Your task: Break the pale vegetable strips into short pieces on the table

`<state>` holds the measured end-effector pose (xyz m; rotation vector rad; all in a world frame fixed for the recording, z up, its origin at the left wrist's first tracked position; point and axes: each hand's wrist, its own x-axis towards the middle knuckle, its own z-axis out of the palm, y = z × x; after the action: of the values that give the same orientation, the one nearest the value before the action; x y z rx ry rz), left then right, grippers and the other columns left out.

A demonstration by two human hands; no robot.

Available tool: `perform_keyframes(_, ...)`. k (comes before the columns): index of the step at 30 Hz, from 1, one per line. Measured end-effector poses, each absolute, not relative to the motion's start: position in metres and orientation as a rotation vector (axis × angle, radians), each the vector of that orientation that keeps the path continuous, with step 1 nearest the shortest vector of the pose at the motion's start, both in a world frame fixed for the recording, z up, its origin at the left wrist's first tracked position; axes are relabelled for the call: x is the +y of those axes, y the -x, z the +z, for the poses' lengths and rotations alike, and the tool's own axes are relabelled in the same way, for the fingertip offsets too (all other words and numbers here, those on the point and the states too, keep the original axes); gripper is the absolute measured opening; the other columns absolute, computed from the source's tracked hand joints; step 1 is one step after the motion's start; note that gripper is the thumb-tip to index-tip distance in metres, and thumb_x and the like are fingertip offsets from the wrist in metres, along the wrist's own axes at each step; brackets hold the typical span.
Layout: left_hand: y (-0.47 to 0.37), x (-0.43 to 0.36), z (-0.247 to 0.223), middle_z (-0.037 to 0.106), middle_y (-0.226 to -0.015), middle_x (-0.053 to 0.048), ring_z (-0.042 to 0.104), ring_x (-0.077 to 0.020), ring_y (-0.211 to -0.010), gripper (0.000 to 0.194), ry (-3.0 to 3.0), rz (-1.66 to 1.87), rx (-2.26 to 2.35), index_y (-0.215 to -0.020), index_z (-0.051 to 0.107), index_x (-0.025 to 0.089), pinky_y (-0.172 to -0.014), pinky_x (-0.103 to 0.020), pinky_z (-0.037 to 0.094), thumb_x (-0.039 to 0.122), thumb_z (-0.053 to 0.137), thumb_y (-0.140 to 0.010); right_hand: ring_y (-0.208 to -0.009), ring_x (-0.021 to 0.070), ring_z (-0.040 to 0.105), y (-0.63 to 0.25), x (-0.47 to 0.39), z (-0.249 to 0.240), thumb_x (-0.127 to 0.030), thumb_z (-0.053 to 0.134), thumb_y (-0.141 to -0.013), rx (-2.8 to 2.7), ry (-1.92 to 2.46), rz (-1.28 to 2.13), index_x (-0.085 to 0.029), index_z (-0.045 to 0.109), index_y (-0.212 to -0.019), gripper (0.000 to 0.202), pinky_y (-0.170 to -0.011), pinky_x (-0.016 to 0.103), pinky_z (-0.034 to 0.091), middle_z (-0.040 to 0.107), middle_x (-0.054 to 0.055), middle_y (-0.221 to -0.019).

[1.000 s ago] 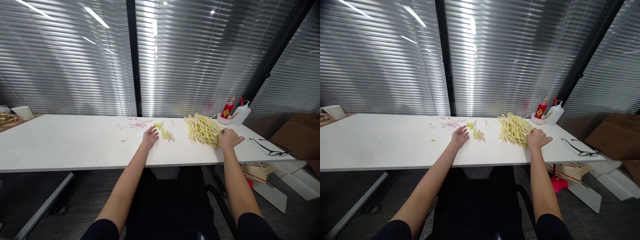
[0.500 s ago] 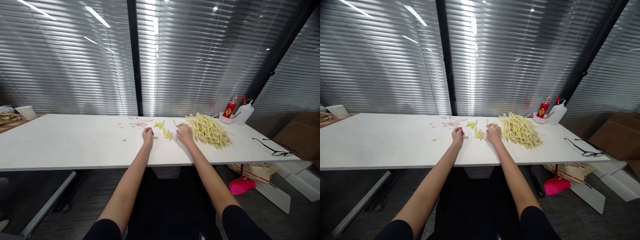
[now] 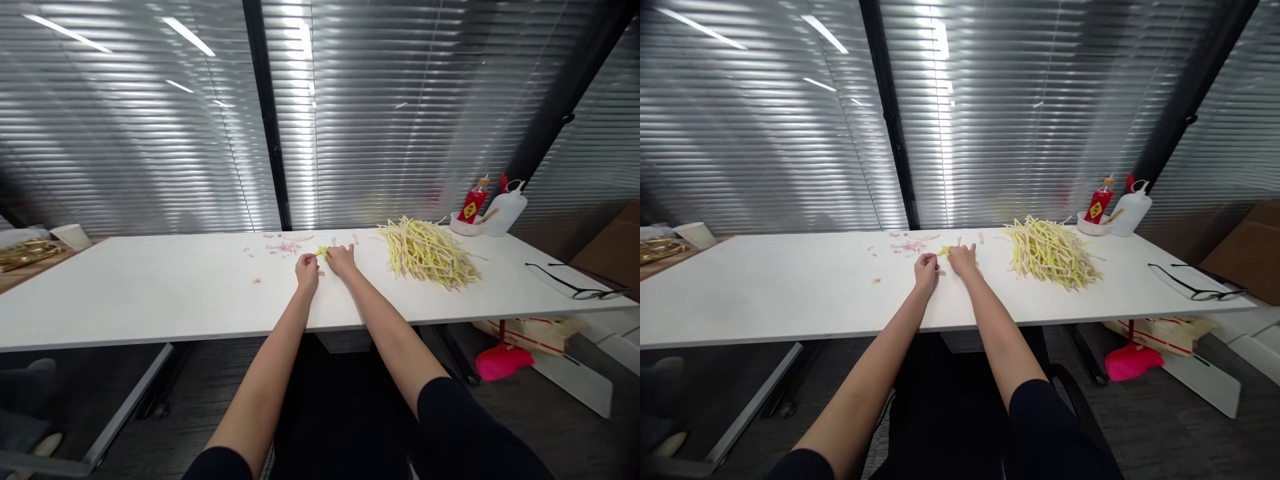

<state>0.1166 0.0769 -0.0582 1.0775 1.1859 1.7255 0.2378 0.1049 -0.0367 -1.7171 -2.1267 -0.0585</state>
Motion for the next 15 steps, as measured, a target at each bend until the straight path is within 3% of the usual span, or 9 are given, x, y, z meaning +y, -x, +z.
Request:
perform_keyframes(3,-0.117,0.076,-0.056,0.055,-0.062,0.002,0.053,-0.0103,-0.054,0.012,-1.09,1.721,1.188,-0.079,0.059,0.017,-0.055,-0.024,0.042,0.021,0.06,-0.068,-0.101,0.0232,0.056,-0.243,0.092,-0.035,-0.026,0.046,-0.088,-1.975,1.597,0.08,-0.025,0.065,-0.1,0.023,-0.096,0.048,0.022,0.07,0.005,-0.099)
perform_keyframes(7,-0.119,0.073,-0.053,0.064,-0.075,-0.003,0.059,-0.0142,-0.067,0.021,-1.195,1.683,1.114,-0.086,0.064,0.016,-0.064,-0.027,0.046,0.03,0.067,-0.071,-0.09,0.0187,0.061,-0.245,0.074,-0.038,-0.041,0.051,-0.086,-1.695,1.413,0.338,-0.028,0.064,-0.106,0.027,-0.094,0.039,0.03,0.07,0.001,-0.101)
perform_keyframes(10,-0.122,0.07,-0.053,0.067,-0.08,-0.006,0.061,-0.0166,-0.075,0.022,-1.344,1.622,0.938,-0.083,0.068,0.016,-0.071,-0.029,0.047,0.035,0.068,-0.072,-0.079,0.0161,0.061,-0.245,0.061,-0.044,-0.05,0.051,-0.084,-1.618,1.322,0.43,-0.028,0.067,-0.099,0.031,-0.091,0.035,0.035,0.072,-0.001,-0.094)
perform_keyframes(15,-0.124,0.071,-0.055,0.064,-0.074,-0.004,0.058,-0.0143,-0.07,0.026,-1.405,1.566,0.842,-0.079,0.068,0.015,-0.069,-0.027,0.045,0.04,0.067,-0.074,-0.072,0.0148,0.06,-0.248,0.053,-0.052,-0.049,0.057,-0.08,-1.545,1.28,0.478,-0.027,0.07,-0.092,0.028,-0.086,0.033,0.04,0.072,-0.002,-0.086)
